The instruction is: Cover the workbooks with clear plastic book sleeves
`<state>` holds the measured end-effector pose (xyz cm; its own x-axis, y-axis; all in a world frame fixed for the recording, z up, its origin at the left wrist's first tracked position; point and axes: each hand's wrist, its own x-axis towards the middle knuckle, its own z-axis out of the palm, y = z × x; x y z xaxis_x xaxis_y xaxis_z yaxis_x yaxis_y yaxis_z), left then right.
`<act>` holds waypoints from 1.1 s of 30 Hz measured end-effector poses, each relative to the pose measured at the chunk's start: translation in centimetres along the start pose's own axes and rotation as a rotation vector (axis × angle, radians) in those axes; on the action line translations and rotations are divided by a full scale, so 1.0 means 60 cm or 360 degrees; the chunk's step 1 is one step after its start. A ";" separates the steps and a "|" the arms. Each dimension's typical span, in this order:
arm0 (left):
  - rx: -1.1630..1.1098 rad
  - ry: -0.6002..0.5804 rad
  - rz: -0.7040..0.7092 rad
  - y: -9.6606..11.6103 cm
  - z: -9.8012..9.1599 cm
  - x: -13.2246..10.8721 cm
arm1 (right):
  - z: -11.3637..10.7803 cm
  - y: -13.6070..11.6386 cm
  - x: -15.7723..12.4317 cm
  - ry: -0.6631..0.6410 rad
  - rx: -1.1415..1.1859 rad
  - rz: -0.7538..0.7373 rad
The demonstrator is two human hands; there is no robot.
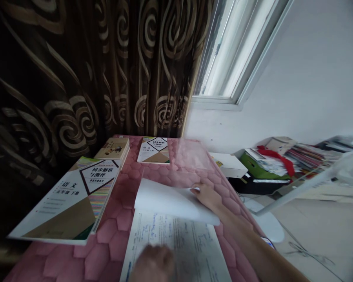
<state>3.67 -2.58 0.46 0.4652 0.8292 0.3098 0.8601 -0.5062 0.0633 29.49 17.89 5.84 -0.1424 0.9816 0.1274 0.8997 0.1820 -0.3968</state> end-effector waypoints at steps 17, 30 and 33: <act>-0.0972 -0.0006 -0.1457 -0.191 -0.034 0.184 | -0.004 -0.142 -0.038 -0.0014 -0.0144 -0.0352; -0.0604 -0.0070 -0.1463 -0.222 -0.029 0.207 | 0.113 -0.228 -0.084 -0.0446 0.0057 -0.0479; -0.0746 -0.0079 -0.1553 -0.251 -0.021 0.244 | 0.118 -0.232 -0.093 -0.0444 0.0051 -0.0489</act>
<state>-2.74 16.91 5.26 -0.3594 0.9268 -0.1087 0.7034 0.3456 0.6211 14.85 10.30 4.21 -0.5127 0.8585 -0.0050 0.7852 0.4666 -0.4072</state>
